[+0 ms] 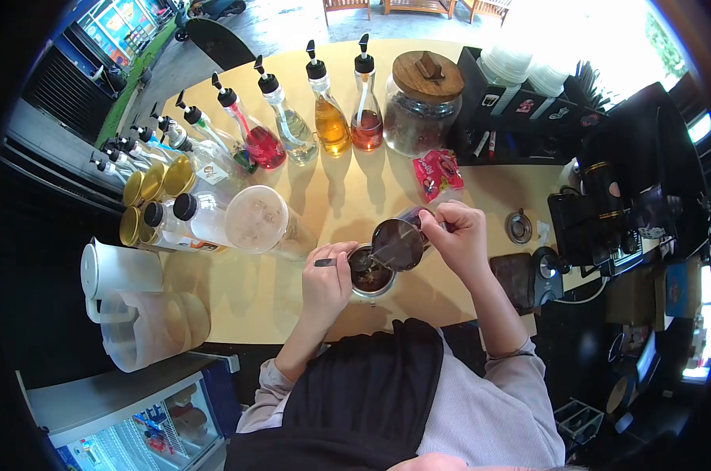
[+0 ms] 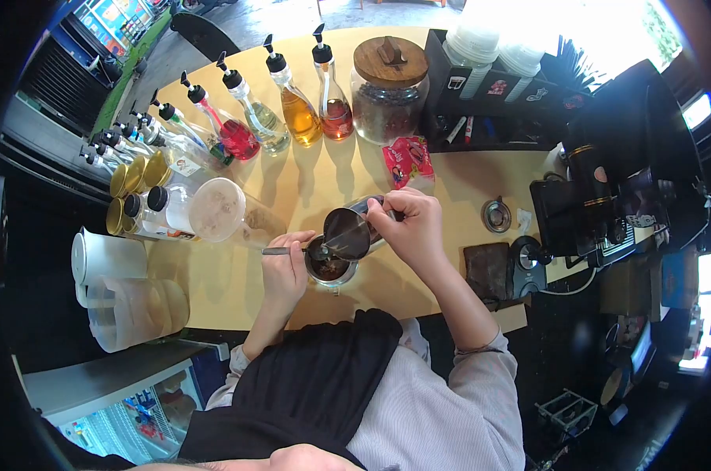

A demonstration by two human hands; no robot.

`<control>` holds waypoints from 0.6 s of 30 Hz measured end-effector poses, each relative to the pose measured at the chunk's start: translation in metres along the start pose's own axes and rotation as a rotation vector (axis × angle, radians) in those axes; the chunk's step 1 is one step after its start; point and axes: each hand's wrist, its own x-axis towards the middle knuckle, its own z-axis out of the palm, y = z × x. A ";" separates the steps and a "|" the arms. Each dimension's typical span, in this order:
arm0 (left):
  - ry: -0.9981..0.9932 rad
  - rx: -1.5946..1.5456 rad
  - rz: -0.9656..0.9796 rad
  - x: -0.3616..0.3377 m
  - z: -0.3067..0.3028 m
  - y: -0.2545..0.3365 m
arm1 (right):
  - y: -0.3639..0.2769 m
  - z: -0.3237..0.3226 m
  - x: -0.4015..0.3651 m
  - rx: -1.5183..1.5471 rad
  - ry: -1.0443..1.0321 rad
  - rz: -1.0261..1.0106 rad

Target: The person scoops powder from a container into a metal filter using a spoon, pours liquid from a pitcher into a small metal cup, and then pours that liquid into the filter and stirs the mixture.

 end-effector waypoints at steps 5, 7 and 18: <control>-0.006 0.028 -0.008 0.000 0.000 0.000 | -0.002 -0.001 0.000 -0.009 -0.005 -0.015; -0.012 0.019 -0.005 0.000 0.000 0.000 | -0.004 -0.001 0.000 -0.011 -0.004 -0.011; -0.006 0.033 -0.003 0.000 0.001 -0.001 | -0.008 -0.005 -0.006 0.004 -0.036 -0.012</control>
